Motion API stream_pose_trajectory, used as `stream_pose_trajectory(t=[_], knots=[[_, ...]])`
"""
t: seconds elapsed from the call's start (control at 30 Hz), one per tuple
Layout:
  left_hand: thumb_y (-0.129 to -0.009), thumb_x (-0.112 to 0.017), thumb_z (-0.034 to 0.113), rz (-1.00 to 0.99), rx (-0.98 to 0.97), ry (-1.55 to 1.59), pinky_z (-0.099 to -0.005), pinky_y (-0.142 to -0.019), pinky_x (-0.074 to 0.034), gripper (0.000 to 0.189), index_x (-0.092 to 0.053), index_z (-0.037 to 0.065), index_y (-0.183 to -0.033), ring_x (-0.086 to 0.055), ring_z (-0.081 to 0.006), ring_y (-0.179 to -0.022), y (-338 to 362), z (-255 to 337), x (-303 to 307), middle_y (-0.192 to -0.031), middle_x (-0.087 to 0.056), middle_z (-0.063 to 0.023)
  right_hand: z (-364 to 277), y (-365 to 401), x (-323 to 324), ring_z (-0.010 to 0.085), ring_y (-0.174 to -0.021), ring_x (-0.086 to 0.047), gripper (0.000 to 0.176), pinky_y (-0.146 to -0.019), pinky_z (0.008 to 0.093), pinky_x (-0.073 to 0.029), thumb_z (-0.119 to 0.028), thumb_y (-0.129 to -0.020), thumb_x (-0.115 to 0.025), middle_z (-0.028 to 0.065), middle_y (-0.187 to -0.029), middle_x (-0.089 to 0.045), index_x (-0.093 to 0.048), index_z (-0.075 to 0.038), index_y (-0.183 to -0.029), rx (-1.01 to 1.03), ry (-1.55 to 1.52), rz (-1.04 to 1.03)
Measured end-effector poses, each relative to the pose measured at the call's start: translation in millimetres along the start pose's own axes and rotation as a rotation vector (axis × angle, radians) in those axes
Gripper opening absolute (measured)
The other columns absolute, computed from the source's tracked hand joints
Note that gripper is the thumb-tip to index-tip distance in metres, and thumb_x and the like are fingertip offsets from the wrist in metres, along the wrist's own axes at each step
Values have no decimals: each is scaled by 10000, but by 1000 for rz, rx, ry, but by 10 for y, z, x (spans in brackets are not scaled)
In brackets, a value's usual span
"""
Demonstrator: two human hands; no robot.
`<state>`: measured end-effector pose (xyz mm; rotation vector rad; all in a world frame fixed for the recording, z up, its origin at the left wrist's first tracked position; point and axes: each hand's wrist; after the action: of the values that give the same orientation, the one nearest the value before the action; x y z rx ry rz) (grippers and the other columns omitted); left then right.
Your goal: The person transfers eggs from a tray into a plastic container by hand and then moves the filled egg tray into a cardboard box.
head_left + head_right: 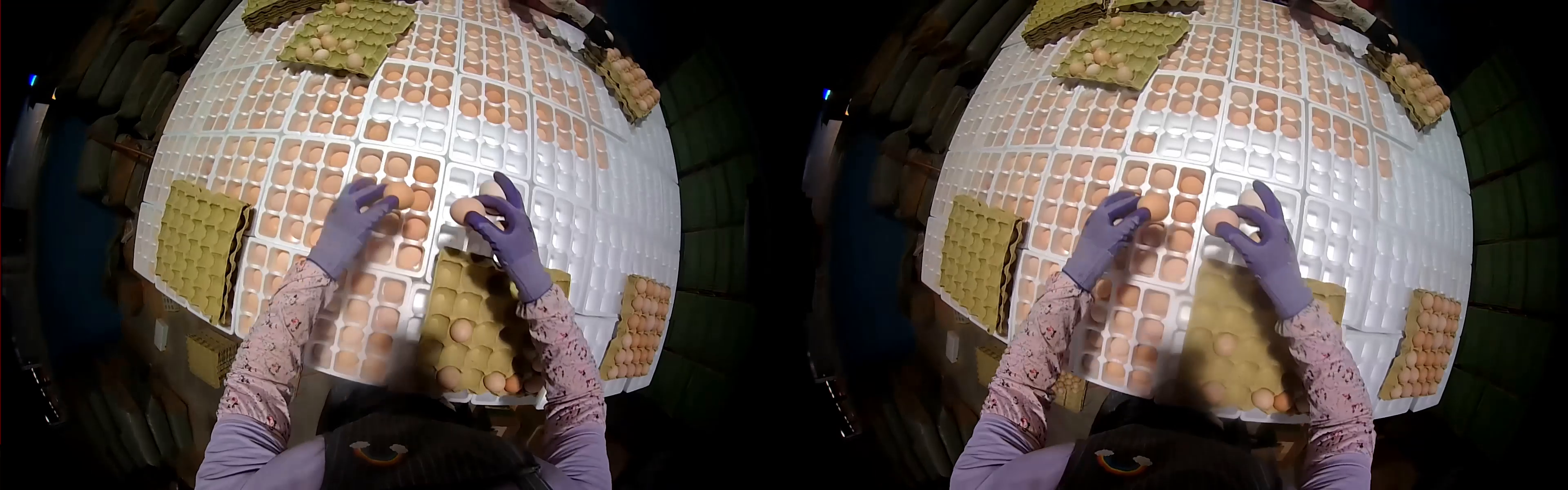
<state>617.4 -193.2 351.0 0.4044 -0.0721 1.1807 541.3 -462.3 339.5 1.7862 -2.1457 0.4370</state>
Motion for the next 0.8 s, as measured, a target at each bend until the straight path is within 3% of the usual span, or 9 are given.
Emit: stream_pose_trajectory(t=[0.07, 0.13, 0.27, 0.4, 0.53, 0.6, 0.7, 0.73, 0.8], knots=[[-871, -693, 433, 165, -229, -522, -363, -900, -518, 545, -581, 93, -1281, -627, -268, -1019, -573, 8, 173, -1280, -561, -97, -288, -526, -198, 343, -1203, -556, 424, -913, 405, -519, -383, -769, -795, 128, -1509, -387, -704, -118, -1088, -45, 174, -5], [-854, -712, 414, 160, -331, -744, -404, -987, -477, 487, -648, 126, -1242, -549, -324, -1206, -1008, 82, 181, -1405, -481, -165, -124, -991, -429, 325, -1207, -535, 432, -940, 416, -512, -379, -761, -792, 78, -1520, -379, -686, -129, -1096, 149, 573, 84], [-858, -691, 413, -4, -323, -977, -439, -972, -485, 483, -608, 213, -1290, -529, -331, -1224, -1575, 24, 89, -1452, -439, -101, 47, -1473, -634, 308, -1172, -532, 381, -937, 420, -508, -336, -798, -750, 31, -1535, -353, -664, -157, -1123, 99, 783, -8], [-891, -649, 393, -45, -377, -682, -405, -931, -506, 446, -593, 224, -1300, -611, -306, -1108, -1990, 125, 61, -1340, -539, -98, 313, -1806, -794, 304, -1189, -529, 270, -934, 414, -508, -223, -877, -673, 62, -1523, -360, -646, -155, -1137, 226, 586, 154], [-927, -583, 375, -120, -267, -812, -416, -960, -482, 421, -580, 201, -1310, -616, -305, -1098, -2223, 174, 29, -1259, -580, -119, 510, -2188, -1044, 380, -1298, -457, 286, -961, 394, -494, -95, -889, -640, 172, -1517, -307, -633, -150, -1170, 328, 186, 238], [-903, -643, 380, 85, -385, -603, -388, -959, -481, 479, -588, 162, -1326, -602, -305, -1134, -2347, -62, 113, -1288, -588, -120, 641, -2262, -1051, 365, -1305, -455, 299, -961, 374, -494, -60, -890, -615, 168, -1506, -318, -628, -151, -1174, 350, 184, 219], [-943, -608, 264, 168, -517, -362, -386, -1012, -444, 475, -511, 164, -1397, -537, -325, -1225, -2403, -231, 103, -1327, -549, -136, 446, -2090, -957, 188, -1004, -554, 293, -834, 292, -504, -76, -943, -579, 103, -1371, -439, -592, -121, -1232, 134, -309, 314], [-973, -551, 286, 159, -604, -585, -428, -1103, -352, 475, -475, 160, -1424, -450, -328, -1318, -2518, -360, 102, -1379, -512, -134, 274, -1971, -896, 88, -811, -570, 297, -735, 236, -508, -102, -983, -559, 69, -1235, -564, -559, -96, -1281, -10, -602, 349], [-998, -487, 321, 226, -608, -892, -490, -1165, -231, 473, -449, 160, -1442, -373, -335, -1375, -2622, -622, 14, -1420, -483, -128, 93, -1665, -633, 81, -741, -569, 352, -659, 207, -494, -171, -1025, -523, 78, -1067, -619, -487, -70, -1360, -113, -981, 265]])
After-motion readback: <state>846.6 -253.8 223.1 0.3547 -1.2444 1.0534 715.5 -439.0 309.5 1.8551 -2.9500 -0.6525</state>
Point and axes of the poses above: each hand's wrist, its own y-axis away from the middle knuckle, its own x-axis out of the back of the hand, z = x × y
